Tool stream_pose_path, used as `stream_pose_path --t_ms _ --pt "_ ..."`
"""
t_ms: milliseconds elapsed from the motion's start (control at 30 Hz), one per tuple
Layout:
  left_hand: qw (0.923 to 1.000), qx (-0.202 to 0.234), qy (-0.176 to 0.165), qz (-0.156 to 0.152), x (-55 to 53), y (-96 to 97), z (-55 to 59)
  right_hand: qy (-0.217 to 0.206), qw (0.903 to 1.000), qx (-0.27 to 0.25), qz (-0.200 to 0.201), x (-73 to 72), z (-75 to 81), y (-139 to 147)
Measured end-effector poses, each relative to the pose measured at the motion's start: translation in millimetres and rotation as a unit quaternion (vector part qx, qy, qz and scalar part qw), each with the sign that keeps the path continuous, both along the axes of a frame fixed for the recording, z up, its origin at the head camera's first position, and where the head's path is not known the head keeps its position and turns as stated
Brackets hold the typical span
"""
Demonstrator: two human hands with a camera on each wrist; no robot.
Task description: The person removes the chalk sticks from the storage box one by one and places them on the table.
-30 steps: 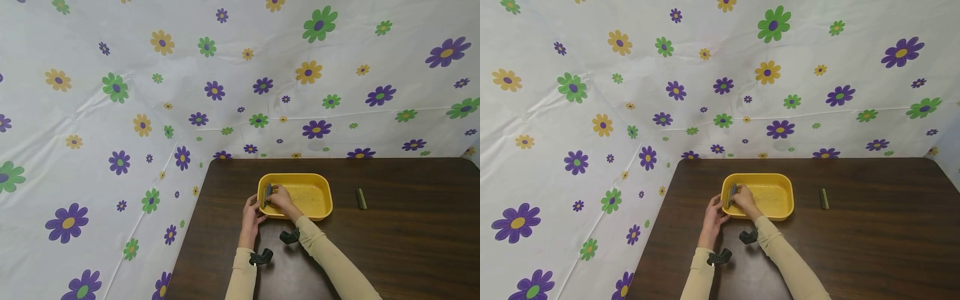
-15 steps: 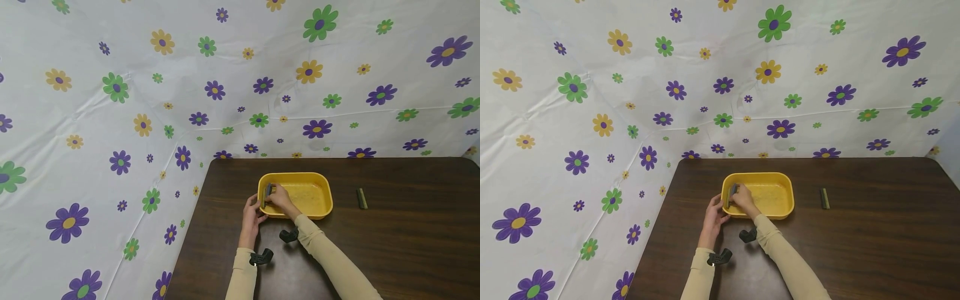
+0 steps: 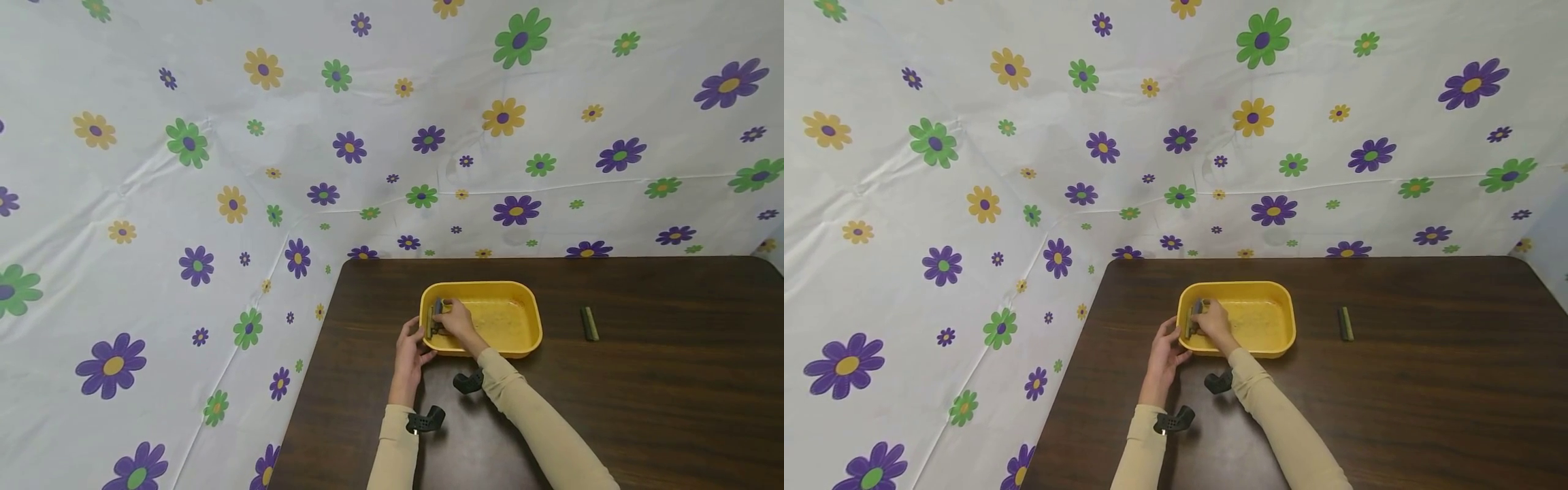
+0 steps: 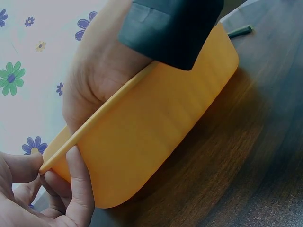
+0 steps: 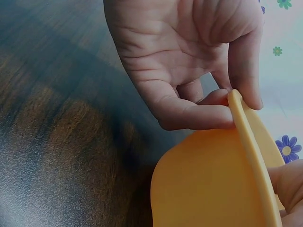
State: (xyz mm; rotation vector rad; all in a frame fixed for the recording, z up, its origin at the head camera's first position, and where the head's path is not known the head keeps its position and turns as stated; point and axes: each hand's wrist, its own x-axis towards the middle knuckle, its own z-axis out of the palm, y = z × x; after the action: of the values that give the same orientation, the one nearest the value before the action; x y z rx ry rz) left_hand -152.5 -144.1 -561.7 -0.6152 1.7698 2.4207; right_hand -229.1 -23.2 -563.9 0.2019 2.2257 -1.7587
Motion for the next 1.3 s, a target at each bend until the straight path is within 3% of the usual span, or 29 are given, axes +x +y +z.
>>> stream_pose_path --t_ms 733,1033,1300 --pt "1.0 0.002 0.001 0.001 -0.3 -0.3 1.1 0.008 1.0 -0.004 0.002 -2.1 0.9 5" --pt "1.0 0.002 0.003 0.005 -1.0 0.9 -0.6 -0.021 0.9941 -0.106 0.014 -4.1 2.7 17" --pt "1.0 0.0 0.0 0.006 -0.6 0.6 0.0 -0.093 0.9718 -0.217 0.009 -12.5 0.1 26"
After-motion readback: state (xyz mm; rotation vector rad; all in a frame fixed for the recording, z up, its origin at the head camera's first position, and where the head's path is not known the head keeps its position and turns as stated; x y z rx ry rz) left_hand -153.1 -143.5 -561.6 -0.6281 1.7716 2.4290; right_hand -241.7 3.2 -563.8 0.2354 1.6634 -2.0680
